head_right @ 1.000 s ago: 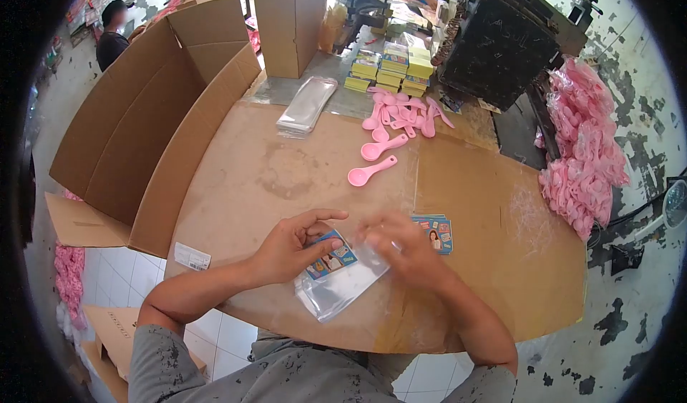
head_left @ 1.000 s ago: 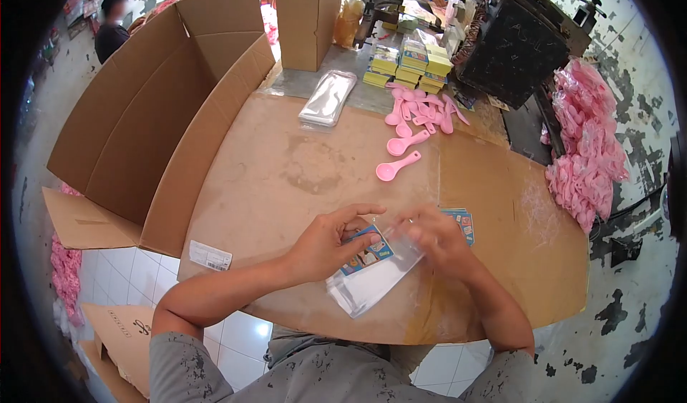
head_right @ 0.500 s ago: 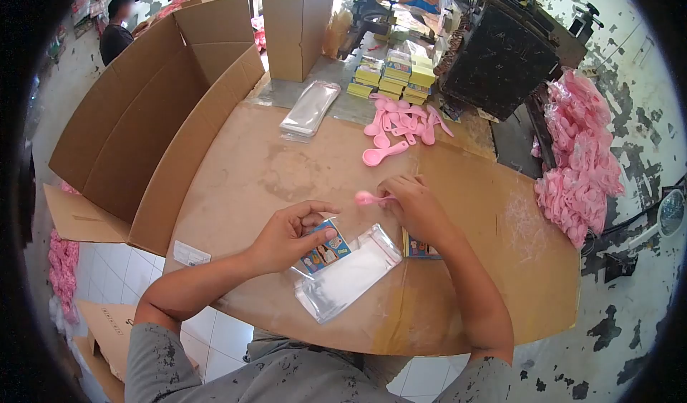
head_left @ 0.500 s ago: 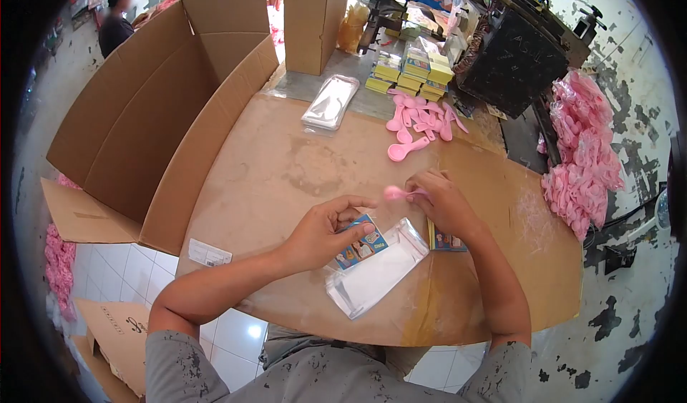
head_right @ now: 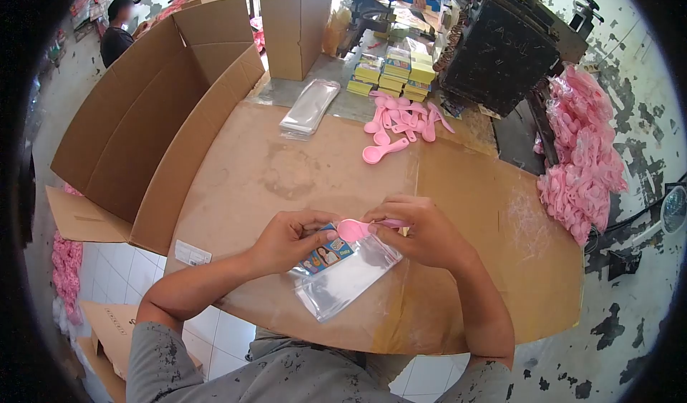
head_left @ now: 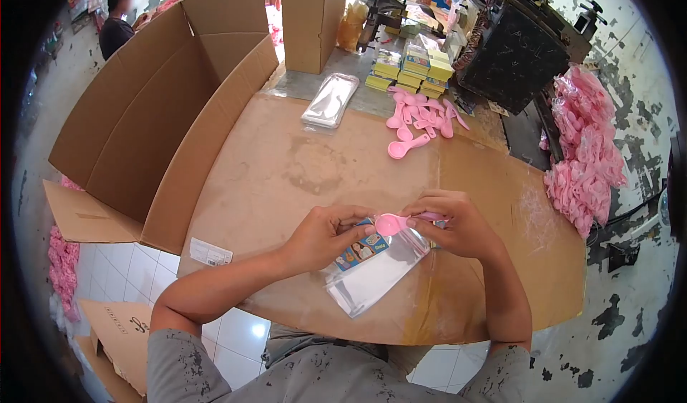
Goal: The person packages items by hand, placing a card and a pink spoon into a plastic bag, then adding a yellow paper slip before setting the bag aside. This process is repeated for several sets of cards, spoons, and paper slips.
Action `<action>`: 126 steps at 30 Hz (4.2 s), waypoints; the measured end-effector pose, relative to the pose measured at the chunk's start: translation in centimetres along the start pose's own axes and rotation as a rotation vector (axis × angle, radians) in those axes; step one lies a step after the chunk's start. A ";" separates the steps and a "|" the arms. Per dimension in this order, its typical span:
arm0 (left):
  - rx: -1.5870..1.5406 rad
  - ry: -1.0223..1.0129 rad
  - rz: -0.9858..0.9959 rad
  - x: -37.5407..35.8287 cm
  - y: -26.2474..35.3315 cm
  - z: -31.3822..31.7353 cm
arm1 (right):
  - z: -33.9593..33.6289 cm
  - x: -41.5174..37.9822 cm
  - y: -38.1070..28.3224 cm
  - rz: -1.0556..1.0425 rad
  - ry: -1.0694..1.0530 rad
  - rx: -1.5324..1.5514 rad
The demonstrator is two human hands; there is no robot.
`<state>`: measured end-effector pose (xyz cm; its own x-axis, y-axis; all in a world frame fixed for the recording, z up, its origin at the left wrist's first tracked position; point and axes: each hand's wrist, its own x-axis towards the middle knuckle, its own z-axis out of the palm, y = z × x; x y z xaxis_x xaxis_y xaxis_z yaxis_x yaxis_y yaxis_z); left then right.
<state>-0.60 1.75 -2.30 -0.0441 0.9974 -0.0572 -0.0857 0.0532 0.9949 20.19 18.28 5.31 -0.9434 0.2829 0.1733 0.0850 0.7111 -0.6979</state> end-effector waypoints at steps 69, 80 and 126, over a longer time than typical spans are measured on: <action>0.682 0.140 0.637 -2.1 1.7 1.4 | 2.5 2.1 -4.4 -0.368 0.448 -0.877; 0.671 0.162 0.634 -2.1 1.7 1.6 | 3.9 0.5 -5.3 -0.463 0.383 -0.865; 0.091 0.165 0.300 -1.5 2.4 0.1 | -15.4 -22.4 10.9 0.235 0.654 0.389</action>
<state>-0.65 0.35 0.19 -0.2151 0.9482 0.2339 0.0444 -0.2298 0.9722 47.18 29.62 4.54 -0.5245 0.8040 0.2802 0.0264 0.3443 -0.9385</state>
